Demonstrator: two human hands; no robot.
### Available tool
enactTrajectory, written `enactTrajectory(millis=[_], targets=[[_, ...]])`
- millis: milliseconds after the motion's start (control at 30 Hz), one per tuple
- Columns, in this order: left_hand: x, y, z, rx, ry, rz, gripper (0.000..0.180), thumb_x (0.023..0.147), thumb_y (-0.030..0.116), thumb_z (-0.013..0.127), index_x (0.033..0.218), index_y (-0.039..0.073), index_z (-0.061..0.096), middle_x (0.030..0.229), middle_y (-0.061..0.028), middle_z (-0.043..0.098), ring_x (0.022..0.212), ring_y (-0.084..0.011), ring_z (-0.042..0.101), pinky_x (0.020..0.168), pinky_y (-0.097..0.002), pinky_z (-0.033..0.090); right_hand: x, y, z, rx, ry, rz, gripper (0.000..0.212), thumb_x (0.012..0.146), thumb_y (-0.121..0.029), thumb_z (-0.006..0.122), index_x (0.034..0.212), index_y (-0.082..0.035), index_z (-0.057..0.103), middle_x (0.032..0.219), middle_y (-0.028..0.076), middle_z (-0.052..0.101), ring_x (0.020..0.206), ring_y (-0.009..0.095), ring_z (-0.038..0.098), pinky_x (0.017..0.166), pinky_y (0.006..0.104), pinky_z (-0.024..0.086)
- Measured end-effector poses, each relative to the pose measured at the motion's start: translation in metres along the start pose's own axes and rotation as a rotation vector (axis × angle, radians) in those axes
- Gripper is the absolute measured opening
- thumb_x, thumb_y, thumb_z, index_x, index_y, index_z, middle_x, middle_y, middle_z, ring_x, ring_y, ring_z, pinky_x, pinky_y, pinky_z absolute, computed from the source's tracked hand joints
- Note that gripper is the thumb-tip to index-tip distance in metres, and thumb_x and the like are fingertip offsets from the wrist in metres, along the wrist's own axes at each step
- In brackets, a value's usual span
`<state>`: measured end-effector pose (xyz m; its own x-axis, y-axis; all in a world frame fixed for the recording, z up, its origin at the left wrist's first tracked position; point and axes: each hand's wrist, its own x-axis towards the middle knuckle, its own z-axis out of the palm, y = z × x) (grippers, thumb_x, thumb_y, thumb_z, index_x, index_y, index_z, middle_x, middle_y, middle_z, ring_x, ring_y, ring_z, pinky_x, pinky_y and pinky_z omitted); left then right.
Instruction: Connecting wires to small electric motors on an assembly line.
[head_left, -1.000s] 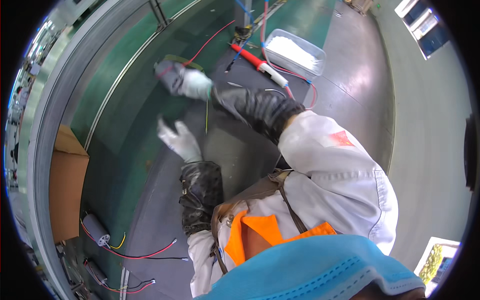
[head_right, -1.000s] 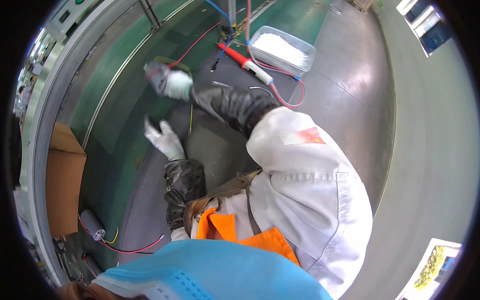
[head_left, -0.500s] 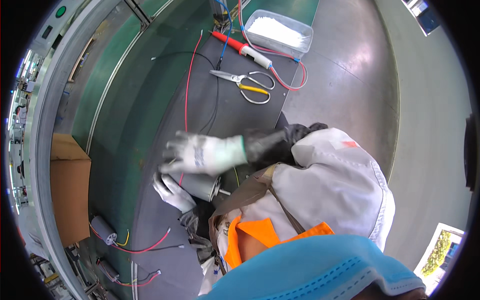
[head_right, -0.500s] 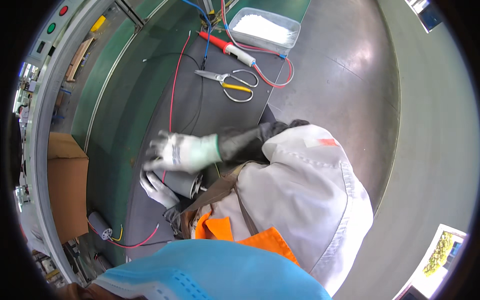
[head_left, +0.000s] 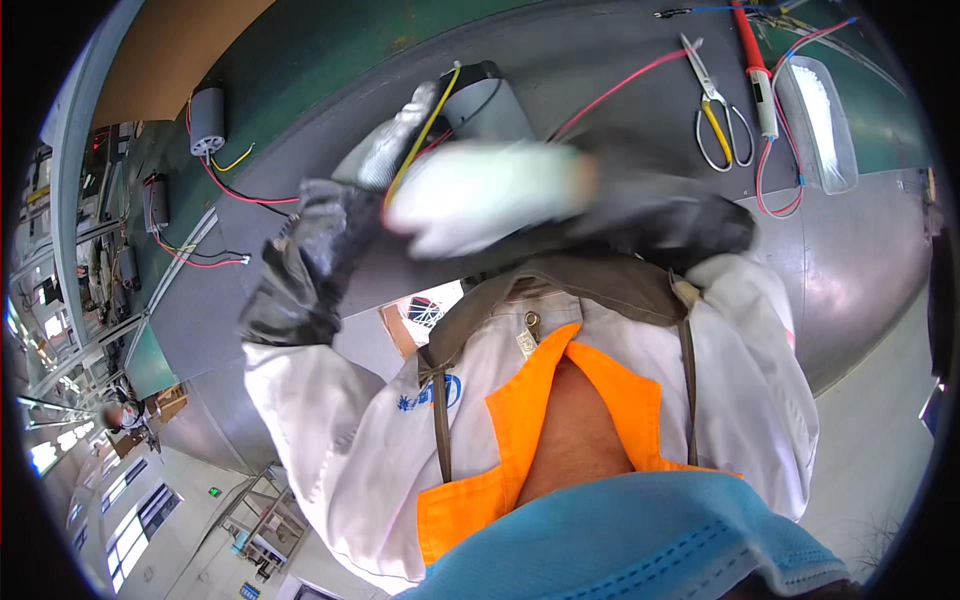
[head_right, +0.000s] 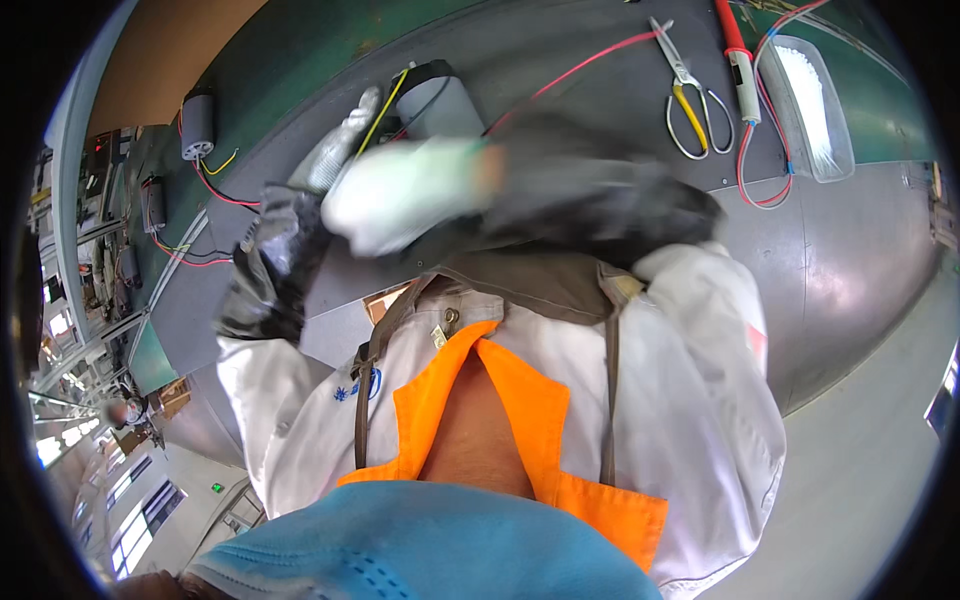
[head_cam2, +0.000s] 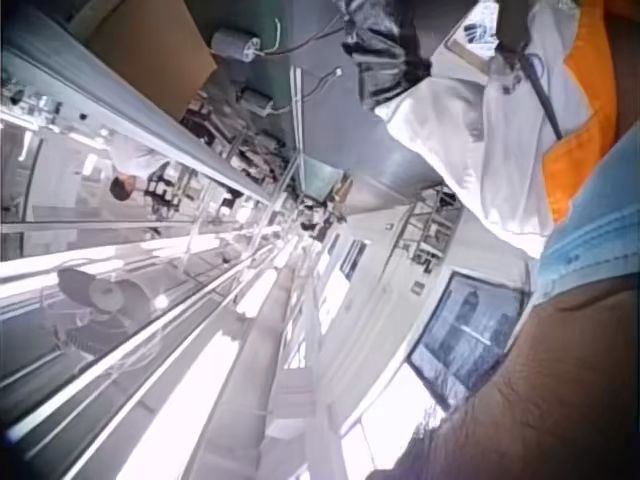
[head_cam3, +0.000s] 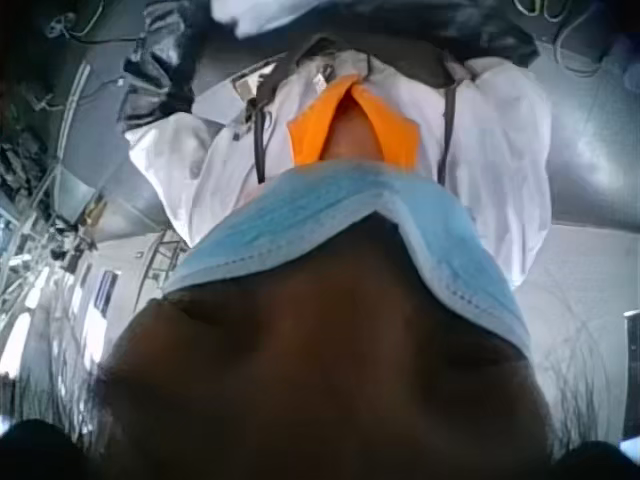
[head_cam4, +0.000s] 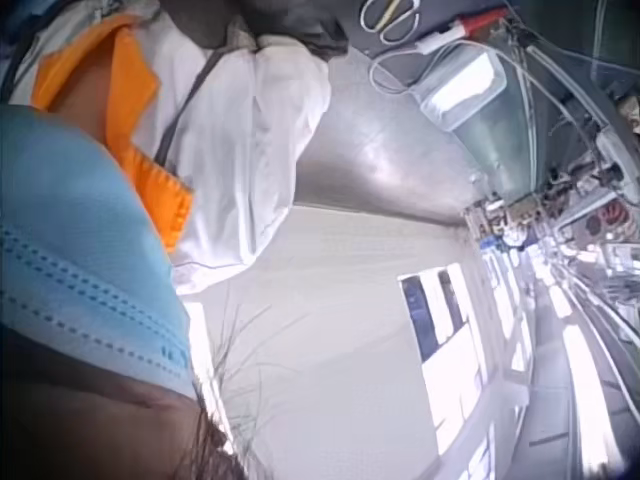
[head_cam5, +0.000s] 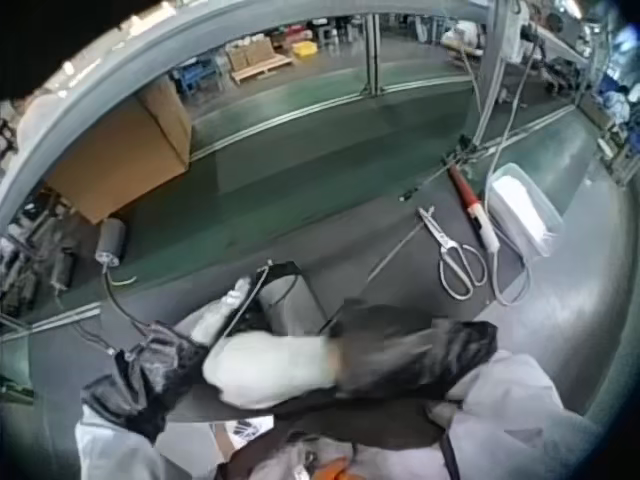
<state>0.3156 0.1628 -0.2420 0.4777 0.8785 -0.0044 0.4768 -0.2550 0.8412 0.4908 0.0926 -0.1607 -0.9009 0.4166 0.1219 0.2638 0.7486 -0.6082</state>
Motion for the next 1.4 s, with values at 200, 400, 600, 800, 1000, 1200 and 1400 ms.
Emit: enactTrajectory(millis=[200,400,600,800,1000,1200,1400], targets=[[0.025,0.079,0.020,0.136,-0.301,-0.542,0.067,0.097,0.074,0.038,0.077,0.012,0.056,0.064,0.0047,0.048,0.050,-0.0066,0.041,0.044,-0.0252,0.032,0.035,-0.029,0.081,0.347,-0.138,-0.215,0.025,0.087,-0.028,0.064,0.092,-0.004,0.068,0.079,0.017,0.066,0.075,0.034,0.066,0.066,0.0469,0.050],[0.034,0.047,0.051,0.458,0.059,0.074,0.062,0.108,0.047,0.035,0.099,-0.004,0.068,0.089,-0.0311,0.065,0.083,-0.0504,0.061,0.076,-0.0520,0.049,-0.163,0.040,-0.032,0.174,0.556,-0.196,0.026,0.101,-0.021,0.058,0.117,-0.003,0.068,0.110,0.013,0.071,0.094,0.032,0.068,0.084,0.0366,0.054],[0.044,0.047,0.060,0.487,-0.070,-0.090,0.057,0.108,0.046,0.036,0.109,0.000,0.070,0.092,-0.0291,0.068,0.088,-0.0480,0.066,0.077,-0.0529,0.051,-0.429,0.071,-0.087,-0.376,1.065,1.347,0.028,0.092,-0.026,0.065,0.112,-0.009,0.074,0.099,0.011,0.075,0.087,0.022,0.073,0.080,0.0333,0.056],[0.045,0.060,0.072,0.526,-0.093,-0.020,0.055,0.107,0.045,0.039,0.105,0.000,0.070,0.088,-0.0281,0.068,0.086,-0.0479,0.066,0.075,-0.0539,0.051,-0.505,0.145,-0.093,-0.594,0.771,1.741,0.029,0.087,-0.032,0.070,0.111,-0.015,0.074,0.109,0.016,0.073,0.102,0.036,0.069,0.090,0.0456,0.053],[0.034,0.054,0.075,0.559,-0.169,-0.024,0.052,0.107,0.044,0.041,0.106,-0.001,0.068,0.088,-0.0280,0.068,0.084,-0.0470,0.066,0.074,-0.0516,0.051,-0.484,0.154,-0.091,-0.785,0.719,1.750,0.024,0.088,-0.026,0.063,0.107,-0.017,0.074,0.106,0.013,0.073,0.101,0.034,0.070,0.088,0.0467,0.054],[0.047,0.037,0.057,0.138,-0.411,-0.246,0.053,0.106,0.048,0.047,0.106,-0.001,0.067,0.067,-0.0102,0.063,0.055,-0.0200,0.059,0.054,-0.0355,0.046,-0.472,0.127,-0.099,-0.683,1.181,1.532,0.024,0.086,-0.032,0.068,0.102,-0.016,0.075,0.085,0.015,0.071,0.080,0.031,0.071,0.075,0.0418,0.055],[0.063,0.107,0.028,-0.046,-0.631,-0.593,0.043,0.098,0.048,0.059,0.090,0.007,0.067,0.058,0.0046,0.051,0.042,-0.0062,0.044,0.040,-0.0267,0.032,-0.350,0.030,-0.106,0.236,1.741,0.912,0.037,0.092,-0.013,0.066,0.127,-0.004,0.062,0.088,0.012,0.072,0.068,0.019,0.067,0.061,0.0299,0.053]])
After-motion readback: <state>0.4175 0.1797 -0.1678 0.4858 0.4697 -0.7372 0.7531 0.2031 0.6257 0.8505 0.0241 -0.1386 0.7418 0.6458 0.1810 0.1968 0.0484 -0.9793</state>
